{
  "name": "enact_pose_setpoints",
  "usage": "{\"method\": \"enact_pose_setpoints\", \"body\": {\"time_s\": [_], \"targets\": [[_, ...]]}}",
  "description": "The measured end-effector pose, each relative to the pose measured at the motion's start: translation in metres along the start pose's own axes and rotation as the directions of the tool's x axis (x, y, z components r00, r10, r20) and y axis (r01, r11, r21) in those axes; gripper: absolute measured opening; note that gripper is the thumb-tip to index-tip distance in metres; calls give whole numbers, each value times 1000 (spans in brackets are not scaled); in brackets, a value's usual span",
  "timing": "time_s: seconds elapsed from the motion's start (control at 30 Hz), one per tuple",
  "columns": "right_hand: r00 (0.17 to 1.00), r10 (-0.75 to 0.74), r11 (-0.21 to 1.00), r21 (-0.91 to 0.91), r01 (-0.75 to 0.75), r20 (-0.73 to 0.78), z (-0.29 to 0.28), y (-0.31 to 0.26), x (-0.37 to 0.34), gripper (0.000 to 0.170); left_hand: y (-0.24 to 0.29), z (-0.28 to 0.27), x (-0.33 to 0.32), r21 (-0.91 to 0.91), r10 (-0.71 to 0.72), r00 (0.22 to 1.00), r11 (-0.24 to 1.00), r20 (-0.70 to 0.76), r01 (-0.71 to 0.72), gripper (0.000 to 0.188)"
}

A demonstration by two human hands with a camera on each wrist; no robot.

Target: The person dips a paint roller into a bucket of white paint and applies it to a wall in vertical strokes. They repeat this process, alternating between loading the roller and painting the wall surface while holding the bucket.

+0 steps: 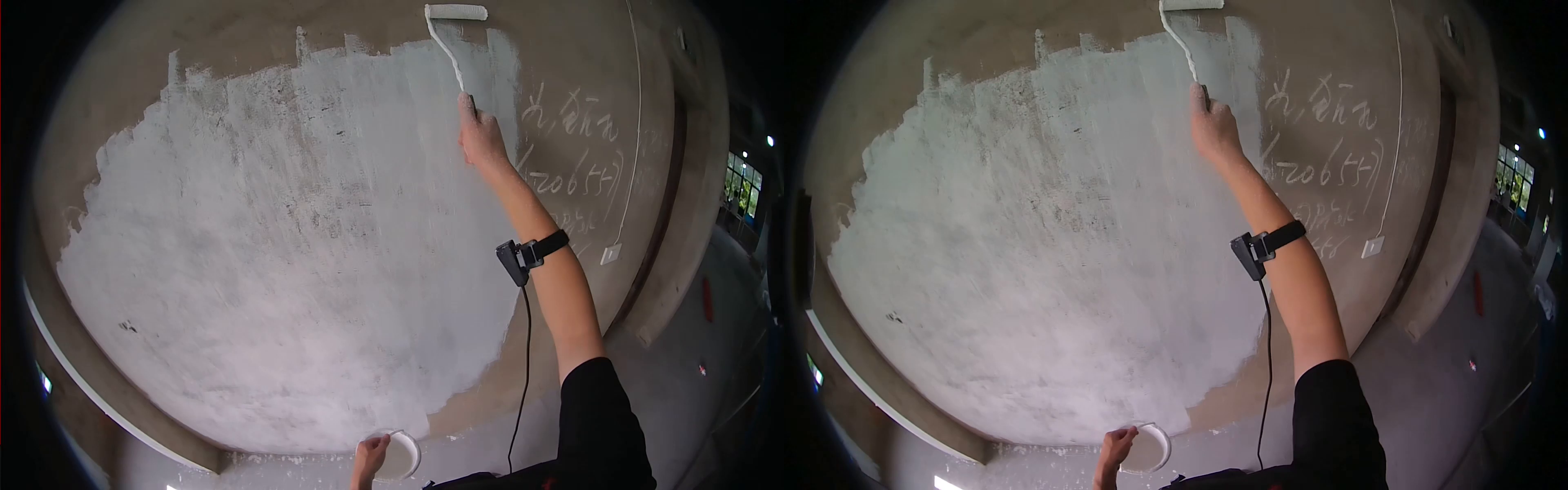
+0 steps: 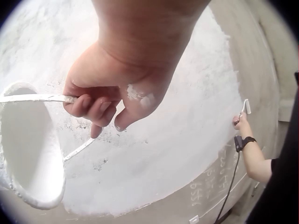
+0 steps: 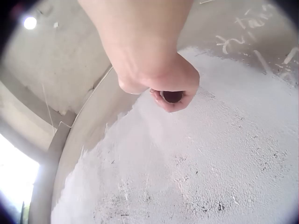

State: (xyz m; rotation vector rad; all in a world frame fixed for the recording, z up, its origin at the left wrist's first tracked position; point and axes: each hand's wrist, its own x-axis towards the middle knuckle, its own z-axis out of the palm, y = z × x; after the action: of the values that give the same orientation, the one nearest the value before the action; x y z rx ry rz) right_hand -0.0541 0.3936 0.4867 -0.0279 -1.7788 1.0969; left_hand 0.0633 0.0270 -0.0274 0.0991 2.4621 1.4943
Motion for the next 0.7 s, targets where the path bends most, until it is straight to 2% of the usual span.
{"method": "enact_pose_setpoints", "body": {"time_s": [0.07, 0.13, 0.23, 0.3, 0.37, 0.5, 0.6, 0.7], "targets": [[999, -36, 999, -2, 36, -19, 2, 7, 7, 70, -3, -3, 2, 8, -2, 1000, 1000, -10, 2, 44], [999, 38, 999, 3, -38, 34, 5, 21, 1, 71, -1, -3, 2, 16, -7, 1000, 1000, -16, 8, 44], [998, 51, 999, 19, -51, 29, 4, 42, -33, 69, 2, -7, -1, -5, -17, 999, 1000, -32, 17, 45], [999, 11, 992, 122, -15, 34, 4, 64, -60, 55, 3, -8, -2, 31, -13, 1000, 999, -11, 13, 45], [1000, -8, 992, 127, 6, 18, 7, 92, -86, 53, 4, -8, -3, 37, -25, 1000, 999, -12, 26, 45], [994, 96, 991, 94, -100, 51, -2, 132, -153, 55, -9, -5, 2, 14, -24, 1000, 1000, -19, 24, 44], [984, 158, 983, 79, -164, 76, -8, 165, -208, 50, 7, -5, -6, 27, -6, 1000, 1000, -19, 7, 44], [964, 244, 966, 67, -252, 101, -10, 209, -262, 49, -9, 2, 2, 67, 3, 999, 998, -33, -1, 45]]}}
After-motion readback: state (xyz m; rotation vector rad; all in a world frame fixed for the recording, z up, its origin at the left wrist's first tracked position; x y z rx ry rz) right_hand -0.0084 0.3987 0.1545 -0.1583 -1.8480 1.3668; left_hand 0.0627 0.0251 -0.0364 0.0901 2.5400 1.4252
